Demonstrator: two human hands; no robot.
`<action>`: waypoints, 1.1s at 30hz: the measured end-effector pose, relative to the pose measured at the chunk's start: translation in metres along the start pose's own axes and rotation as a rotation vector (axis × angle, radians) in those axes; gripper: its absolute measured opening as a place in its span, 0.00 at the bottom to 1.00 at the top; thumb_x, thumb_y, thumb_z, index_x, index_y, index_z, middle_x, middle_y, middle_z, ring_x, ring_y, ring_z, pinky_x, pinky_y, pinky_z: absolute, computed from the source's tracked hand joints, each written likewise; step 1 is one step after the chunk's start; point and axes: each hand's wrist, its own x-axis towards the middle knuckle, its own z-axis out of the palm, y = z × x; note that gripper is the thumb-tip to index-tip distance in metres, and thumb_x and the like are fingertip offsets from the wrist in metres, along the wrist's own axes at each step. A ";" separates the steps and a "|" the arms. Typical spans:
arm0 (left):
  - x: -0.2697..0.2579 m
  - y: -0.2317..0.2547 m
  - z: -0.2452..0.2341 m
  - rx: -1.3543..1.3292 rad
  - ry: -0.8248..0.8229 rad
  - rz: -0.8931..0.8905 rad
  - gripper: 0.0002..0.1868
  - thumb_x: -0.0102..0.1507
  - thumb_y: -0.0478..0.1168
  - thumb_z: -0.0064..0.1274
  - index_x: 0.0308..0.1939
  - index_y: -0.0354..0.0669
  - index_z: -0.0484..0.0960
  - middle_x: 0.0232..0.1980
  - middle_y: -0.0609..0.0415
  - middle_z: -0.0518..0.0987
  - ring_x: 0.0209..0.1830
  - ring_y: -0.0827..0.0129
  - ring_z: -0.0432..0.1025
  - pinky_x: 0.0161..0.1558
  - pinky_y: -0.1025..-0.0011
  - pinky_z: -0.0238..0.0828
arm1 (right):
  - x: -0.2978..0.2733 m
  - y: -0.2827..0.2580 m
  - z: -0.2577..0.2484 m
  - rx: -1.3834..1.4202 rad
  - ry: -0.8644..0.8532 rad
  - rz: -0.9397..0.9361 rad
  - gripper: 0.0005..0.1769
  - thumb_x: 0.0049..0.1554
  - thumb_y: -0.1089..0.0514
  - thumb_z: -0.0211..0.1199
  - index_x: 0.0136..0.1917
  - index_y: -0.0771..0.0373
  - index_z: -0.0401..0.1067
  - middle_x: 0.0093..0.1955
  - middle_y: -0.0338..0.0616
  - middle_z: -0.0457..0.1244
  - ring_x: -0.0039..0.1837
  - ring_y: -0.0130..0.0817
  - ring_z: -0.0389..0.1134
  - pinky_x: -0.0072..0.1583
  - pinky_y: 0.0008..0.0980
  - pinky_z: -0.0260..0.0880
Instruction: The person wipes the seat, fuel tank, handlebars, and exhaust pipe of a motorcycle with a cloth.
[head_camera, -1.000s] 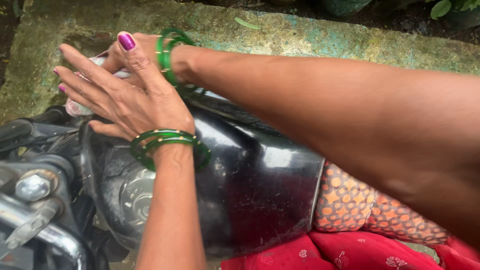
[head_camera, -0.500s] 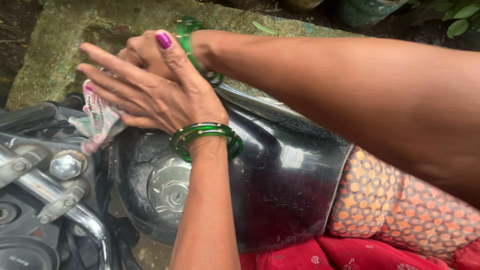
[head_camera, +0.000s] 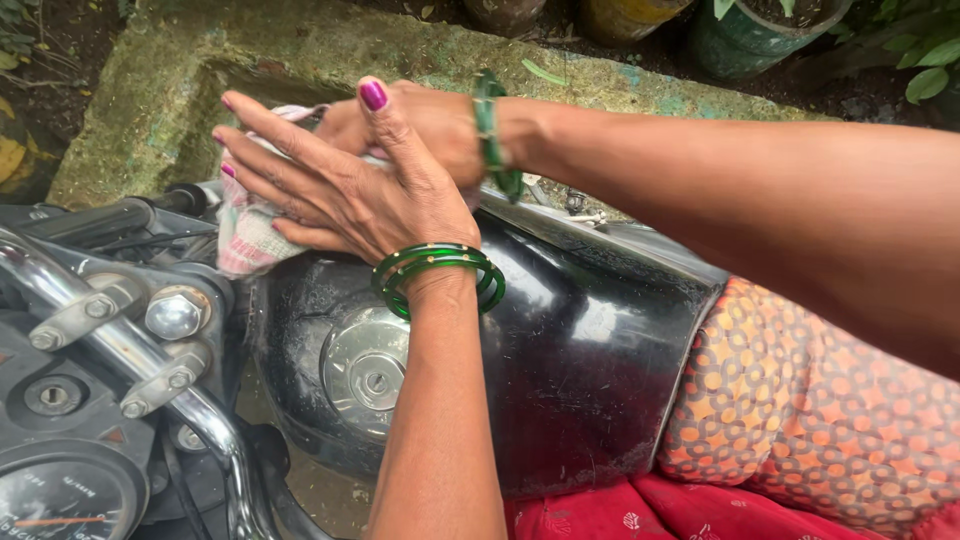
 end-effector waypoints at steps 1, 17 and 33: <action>-0.001 0.001 0.000 0.011 0.004 0.003 0.51 0.70 0.80 0.17 0.85 0.52 0.38 0.89 0.41 0.41 0.89 0.51 0.33 0.82 0.41 0.29 | -0.004 -0.004 -0.002 -0.092 0.029 -0.120 0.23 0.71 0.40 0.53 0.59 0.56 0.80 0.66 0.50 0.69 0.67 0.40 0.72 0.65 0.42 0.73; 0.003 0.000 0.007 -0.071 0.149 -0.016 0.52 0.70 0.80 0.22 0.84 0.49 0.39 0.87 0.38 0.44 0.87 0.48 0.39 0.81 0.43 0.33 | 0.058 0.067 0.037 -0.499 -0.086 0.020 0.22 0.63 0.45 0.61 0.59 0.64 0.78 0.52 0.53 0.69 0.47 0.42 0.71 0.47 0.39 0.70; -0.003 -0.054 -0.092 0.146 -0.019 -0.098 0.43 0.74 0.67 0.32 0.84 0.44 0.46 0.85 0.37 0.51 0.86 0.42 0.42 0.80 0.40 0.36 | 0.082 -0.049 0.029 -0.360 -0.135 0.255 0.15 0.52 0.49 0.65 0.51 0.54 0.80 0.52 0.49 0.70 0.57 0.52 0.70 0.57 0.47 0.69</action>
